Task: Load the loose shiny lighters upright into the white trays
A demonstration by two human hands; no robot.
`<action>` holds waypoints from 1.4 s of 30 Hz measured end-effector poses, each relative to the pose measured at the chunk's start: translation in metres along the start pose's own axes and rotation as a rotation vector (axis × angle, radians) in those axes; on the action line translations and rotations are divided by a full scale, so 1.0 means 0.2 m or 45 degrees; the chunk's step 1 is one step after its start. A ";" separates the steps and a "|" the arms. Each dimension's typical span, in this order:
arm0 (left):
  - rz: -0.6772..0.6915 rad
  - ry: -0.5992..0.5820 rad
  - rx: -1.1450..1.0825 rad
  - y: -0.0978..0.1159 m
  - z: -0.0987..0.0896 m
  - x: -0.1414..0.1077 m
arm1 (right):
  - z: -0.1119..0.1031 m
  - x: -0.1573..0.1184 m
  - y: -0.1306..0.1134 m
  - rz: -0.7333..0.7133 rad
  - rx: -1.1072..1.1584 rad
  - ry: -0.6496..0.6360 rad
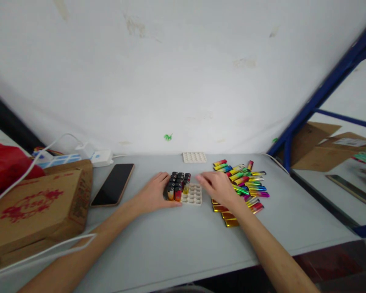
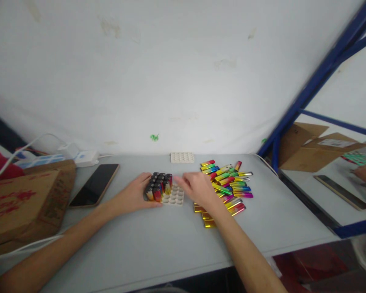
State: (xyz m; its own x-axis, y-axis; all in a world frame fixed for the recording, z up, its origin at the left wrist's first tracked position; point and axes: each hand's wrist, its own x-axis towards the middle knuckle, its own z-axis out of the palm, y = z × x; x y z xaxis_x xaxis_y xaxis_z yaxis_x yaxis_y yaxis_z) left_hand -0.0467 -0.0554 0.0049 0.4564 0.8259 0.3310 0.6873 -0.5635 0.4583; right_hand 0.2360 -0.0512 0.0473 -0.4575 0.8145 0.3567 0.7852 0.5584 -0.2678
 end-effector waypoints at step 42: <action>-0.012 -0.019 0.017 0.02 -0.02 0.00 | 0.01 0.01 0.39 0.689 -0.495 0.049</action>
State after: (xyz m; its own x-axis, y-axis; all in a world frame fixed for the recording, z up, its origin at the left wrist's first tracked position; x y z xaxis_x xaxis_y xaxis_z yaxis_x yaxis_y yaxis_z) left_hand -0.0454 -0.0578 0.0094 0.4579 0.8316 0.3143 0.6991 -0.5552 0.4504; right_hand 0.2950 -0.0065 0.0258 0.0528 0.9536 0.2964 0.9964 -0.0308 -0.0784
